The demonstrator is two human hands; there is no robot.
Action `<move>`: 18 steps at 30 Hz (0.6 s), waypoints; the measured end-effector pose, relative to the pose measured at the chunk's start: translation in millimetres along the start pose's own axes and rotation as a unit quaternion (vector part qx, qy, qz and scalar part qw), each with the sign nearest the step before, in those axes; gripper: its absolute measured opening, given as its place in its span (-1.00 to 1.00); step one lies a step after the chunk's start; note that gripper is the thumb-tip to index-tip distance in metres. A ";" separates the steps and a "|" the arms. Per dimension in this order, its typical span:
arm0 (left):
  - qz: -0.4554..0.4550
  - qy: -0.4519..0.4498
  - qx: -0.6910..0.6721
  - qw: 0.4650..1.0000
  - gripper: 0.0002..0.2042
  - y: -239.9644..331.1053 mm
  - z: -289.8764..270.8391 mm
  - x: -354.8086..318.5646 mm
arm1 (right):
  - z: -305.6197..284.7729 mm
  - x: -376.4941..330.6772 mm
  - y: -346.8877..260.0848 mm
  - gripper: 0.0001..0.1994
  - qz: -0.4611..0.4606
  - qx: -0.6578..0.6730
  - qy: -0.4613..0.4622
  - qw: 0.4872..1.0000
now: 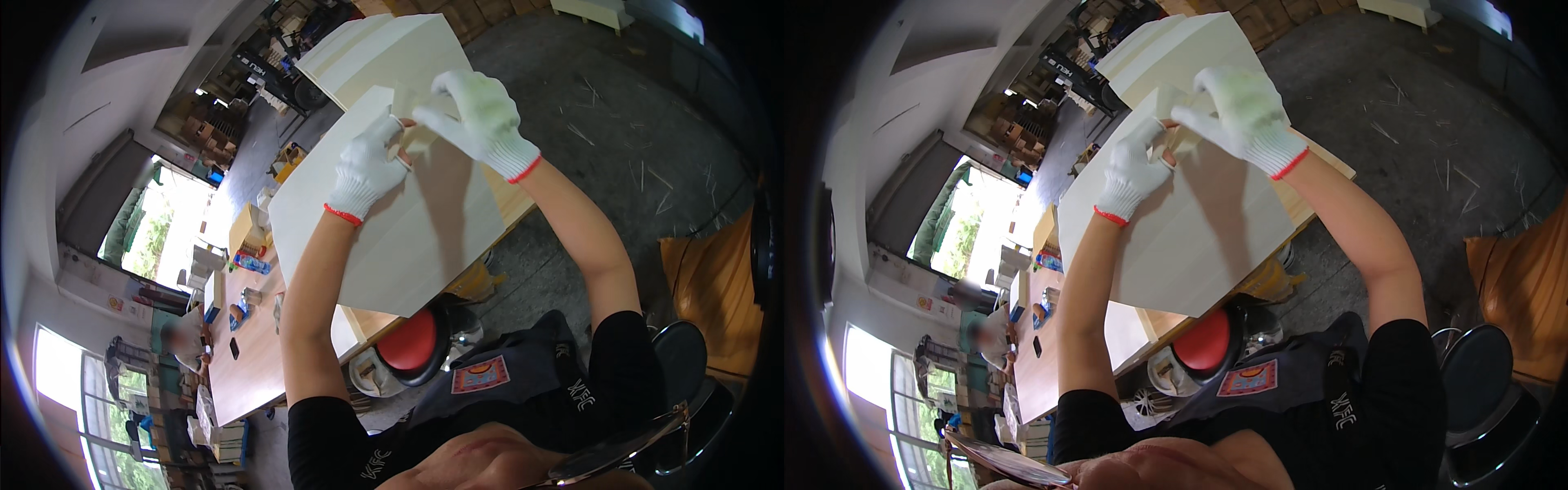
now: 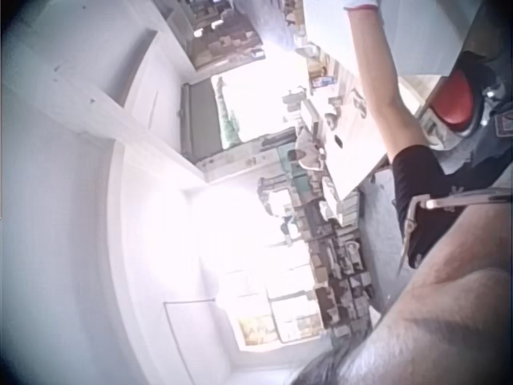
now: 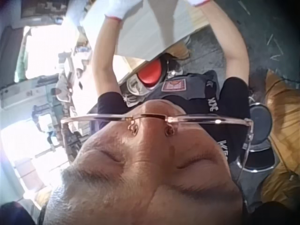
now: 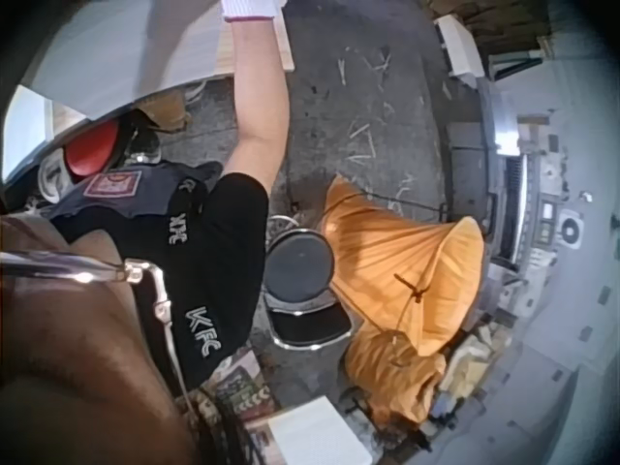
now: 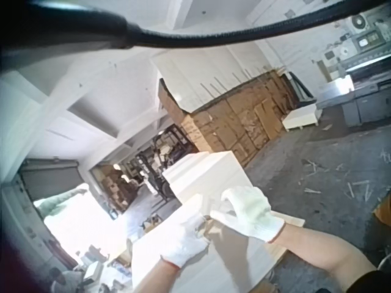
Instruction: The person picks up a stack of paper board components and folds them into three-dimensional packaging inserts, repeating the process several times and stacking the finished pieces on a table.
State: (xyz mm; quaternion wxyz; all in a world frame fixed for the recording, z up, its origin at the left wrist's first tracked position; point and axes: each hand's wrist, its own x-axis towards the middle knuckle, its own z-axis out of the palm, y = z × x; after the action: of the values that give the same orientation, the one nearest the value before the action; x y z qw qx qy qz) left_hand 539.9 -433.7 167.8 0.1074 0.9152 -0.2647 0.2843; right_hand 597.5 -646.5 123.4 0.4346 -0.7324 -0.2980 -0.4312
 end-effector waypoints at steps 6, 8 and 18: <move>-0.112 -0.057 0.098 0.987 -0.21 28.3 -15.0 0.8 | 12.1 -31.5 -19.6 -0.41 -0.105 0.007 -0.229 0.968; -0.167 -0.099 0.190 0.962 -0.20 31.1 -14.5 -2.3 | 20.8 -37.6 -15.5 -0.33 -0.129 -0.005 -0.196 0.972; -0.221 -0.092 0.197 0.951 -0.67 -9.5 -58.6 14.9 | 20.8 -43.6 -10.4 -0.41 -0.168 -0.050 -0.206 0.963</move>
State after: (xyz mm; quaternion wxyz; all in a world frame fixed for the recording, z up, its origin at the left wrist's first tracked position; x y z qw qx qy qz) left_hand 528.4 -411.8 223.8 -0.0397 0.9759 -0.0033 0.2145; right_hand 577.2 -626.0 83.3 0.2475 -0.7659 -0.4778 -0.3519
